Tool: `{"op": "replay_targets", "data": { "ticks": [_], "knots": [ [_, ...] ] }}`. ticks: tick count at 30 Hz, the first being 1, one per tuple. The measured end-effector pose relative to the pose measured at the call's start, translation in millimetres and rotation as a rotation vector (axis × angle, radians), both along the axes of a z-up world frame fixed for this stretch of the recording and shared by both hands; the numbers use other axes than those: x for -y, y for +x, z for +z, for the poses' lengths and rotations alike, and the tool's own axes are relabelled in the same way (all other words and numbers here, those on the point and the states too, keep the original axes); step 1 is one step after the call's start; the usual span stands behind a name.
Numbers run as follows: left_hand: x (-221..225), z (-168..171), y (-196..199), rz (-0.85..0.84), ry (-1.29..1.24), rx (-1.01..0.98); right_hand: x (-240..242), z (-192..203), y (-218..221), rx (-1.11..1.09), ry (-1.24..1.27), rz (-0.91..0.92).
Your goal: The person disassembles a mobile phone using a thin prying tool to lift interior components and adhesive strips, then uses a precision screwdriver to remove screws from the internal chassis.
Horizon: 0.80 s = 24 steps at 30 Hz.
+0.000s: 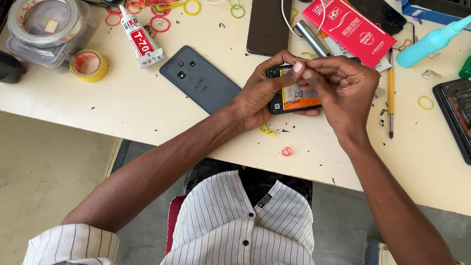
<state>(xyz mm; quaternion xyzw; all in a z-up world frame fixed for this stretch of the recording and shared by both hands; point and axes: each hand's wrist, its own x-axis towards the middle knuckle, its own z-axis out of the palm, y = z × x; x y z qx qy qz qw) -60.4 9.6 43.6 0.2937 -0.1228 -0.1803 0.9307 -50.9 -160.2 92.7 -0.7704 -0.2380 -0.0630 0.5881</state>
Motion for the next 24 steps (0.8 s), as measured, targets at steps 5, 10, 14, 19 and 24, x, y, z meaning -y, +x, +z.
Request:
{"op": "replay_targets", "data": {
  "ticks": [5,10,14,19,24],
  "knots": [
    [1,-6,1,0.041,-0.056,0.000,-15,21,-7,-0.115,-0.046,-0.046],
    [-3,-13,6,0.104,-0.079,-0.018,-22,39,-13,-0.094,-0.106,-0.024],
    [-3,-1,2,0.070,-0.025,-0.044,58,43,-20,0.373,-0.279,-0.052],
    [-4,14,-8,0.053,0.050,-0.078,320,31,9,0.228,-0.465,-0.618],
    [-4,19,-8,0.070,0.079,-0.115,496,-39,-3,-0.322,-0.838,-0.780]
  ]
}}
